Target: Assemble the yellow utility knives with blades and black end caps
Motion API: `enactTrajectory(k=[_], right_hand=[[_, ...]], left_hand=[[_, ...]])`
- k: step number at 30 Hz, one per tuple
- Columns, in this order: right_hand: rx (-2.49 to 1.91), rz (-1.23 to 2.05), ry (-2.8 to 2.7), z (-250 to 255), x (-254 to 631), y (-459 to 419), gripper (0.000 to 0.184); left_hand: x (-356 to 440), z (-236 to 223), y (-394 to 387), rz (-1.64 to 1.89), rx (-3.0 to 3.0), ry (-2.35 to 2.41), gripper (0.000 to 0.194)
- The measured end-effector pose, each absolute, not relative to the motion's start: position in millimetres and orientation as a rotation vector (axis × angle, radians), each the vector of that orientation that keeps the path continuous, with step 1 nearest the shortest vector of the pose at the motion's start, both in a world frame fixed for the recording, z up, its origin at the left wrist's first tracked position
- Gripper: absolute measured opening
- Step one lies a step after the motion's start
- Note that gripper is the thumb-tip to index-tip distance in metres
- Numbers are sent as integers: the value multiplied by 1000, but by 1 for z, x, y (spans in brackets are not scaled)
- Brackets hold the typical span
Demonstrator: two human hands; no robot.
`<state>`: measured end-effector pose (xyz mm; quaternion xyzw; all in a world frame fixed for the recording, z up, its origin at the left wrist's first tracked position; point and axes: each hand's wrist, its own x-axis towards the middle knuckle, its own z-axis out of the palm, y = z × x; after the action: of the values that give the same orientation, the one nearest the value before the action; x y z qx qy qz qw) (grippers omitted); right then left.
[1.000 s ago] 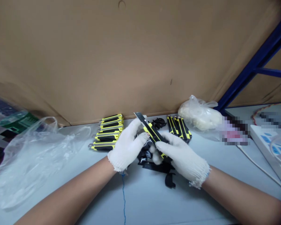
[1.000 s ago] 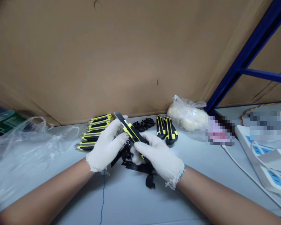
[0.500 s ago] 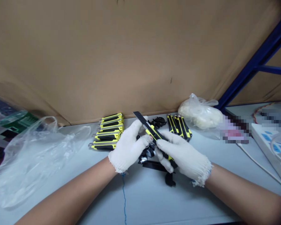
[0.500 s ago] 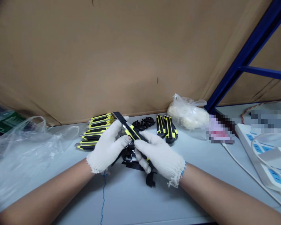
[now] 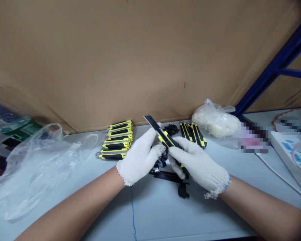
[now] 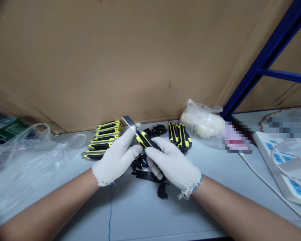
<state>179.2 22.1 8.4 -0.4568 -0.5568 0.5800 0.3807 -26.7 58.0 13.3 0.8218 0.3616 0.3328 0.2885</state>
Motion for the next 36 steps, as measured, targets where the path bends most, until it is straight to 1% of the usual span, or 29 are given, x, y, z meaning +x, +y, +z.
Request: enactTrajectory(k=[4, 5, 10, 14, 16, 19, 22, 30, 36], right_hand=[[-1155, 1411, -1329, 5, 183, 29, 20], [-1153, 1404, -1319, 5, 183, 29, 20], [-1139, 1437, -1356, 12, 179, 21, 18], [-1159, 1555, -1367, 10, 176, 16, 16], [-1108, 1640, -1345, 6, 177, 17, 19], [-990, 1757, -1299, 1, 178, 19, 24], [-938, 1804, -1243, -2, 177, 18, 27], [-807, 2023, -1108, -13, 180, 21, 30], [-748, 2067, -1115, -18, 180, 18, 32]], left_hand=[[-19, 19, 49, 896, 2000, 937, 77], [-18, 22, 48, 909, 1981, 947, 78], [-19, 29, 50, 886, 1941, 957, 59], [-23, 25, 52, 880, 1993, 1025, 55], [-25, 22, 52, 882, 2017, 1056, 59], [-26, 20, 53, 879, 2049, 1069, 72], [-28, 18, 55, 878, 2065, 1061, 78], [-29, 18, 56, 819, 2017, 969, 78], [-30, 17, 57, 700, 1957, 952, 78]])
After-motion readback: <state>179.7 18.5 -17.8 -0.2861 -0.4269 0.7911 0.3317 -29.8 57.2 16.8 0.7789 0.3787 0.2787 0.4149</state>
